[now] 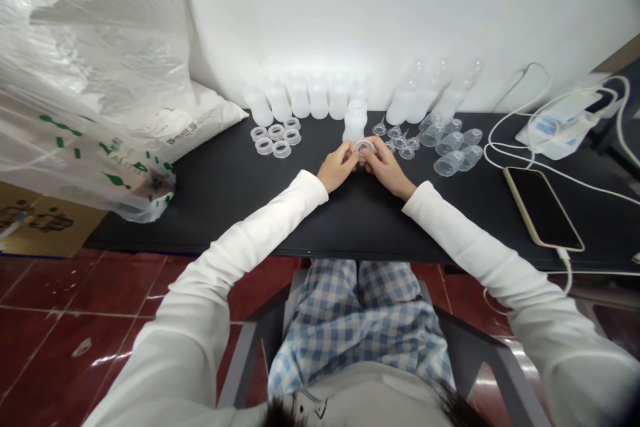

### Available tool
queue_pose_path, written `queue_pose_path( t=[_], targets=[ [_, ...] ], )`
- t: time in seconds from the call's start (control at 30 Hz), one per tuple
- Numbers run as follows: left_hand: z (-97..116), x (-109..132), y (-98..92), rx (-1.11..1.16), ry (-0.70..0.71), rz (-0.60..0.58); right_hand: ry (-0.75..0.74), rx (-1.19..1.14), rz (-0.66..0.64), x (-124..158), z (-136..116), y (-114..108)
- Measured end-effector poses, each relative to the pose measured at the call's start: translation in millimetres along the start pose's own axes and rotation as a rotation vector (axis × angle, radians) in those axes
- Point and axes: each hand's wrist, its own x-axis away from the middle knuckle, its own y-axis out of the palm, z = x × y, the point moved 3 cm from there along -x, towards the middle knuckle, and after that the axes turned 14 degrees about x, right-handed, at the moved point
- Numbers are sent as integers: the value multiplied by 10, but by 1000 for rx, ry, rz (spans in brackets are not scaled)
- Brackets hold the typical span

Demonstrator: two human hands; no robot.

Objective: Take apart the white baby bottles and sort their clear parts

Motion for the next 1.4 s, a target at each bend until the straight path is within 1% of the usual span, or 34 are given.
queue_pose_path(
  t=[0.1, 0.23, 0.33, 0.53, 0.67, 0.73, 0.83, 0.93, 1.03, 1.13, 1.27, 1.4],
  targets=[
    [8, -7, 3, 3, 36, -20, -22, 15, -9, -2, 1, -2],
    [28, -5, -3, -82, 81, 37, -63, 24, 5, -17, -4, 6],
    [48, 9, 2, -123, 56, 74, -77, 25, 17, -25, 2, 19],
    [65, 21, 21, -187, 14, 96, -69, 45, 77, -36, 43, 38],
    [30, 8, -1, -140, 20, 70, -35, 72, 82, -13, 51, 27],
    [10, 3, -15, -105, 7, 40, -31, 136, 79, 12, 34, 6],
    [-8, 1, -26, -90, -24, 5, -68, 260, 64, 51, -11, -22],
    [-12, 0, -23, -124, -26, 2, -100, 302, 58, 65, -29, -24],
    [1, -2, -18, -202, 30, 29, -98, 296, 87, 49, 0, -3],
    [22, 0, -14, -282, 72, 67, -86, 230, 105, 19, 40, 28],
    [57, 15, 0, -315, 58, 89, -77, 142, 97, -8, 55, 47],
    [78, 32, 16, -310, 32, 93, -57, 127, 98, -12, 57, 42]
  ],
)
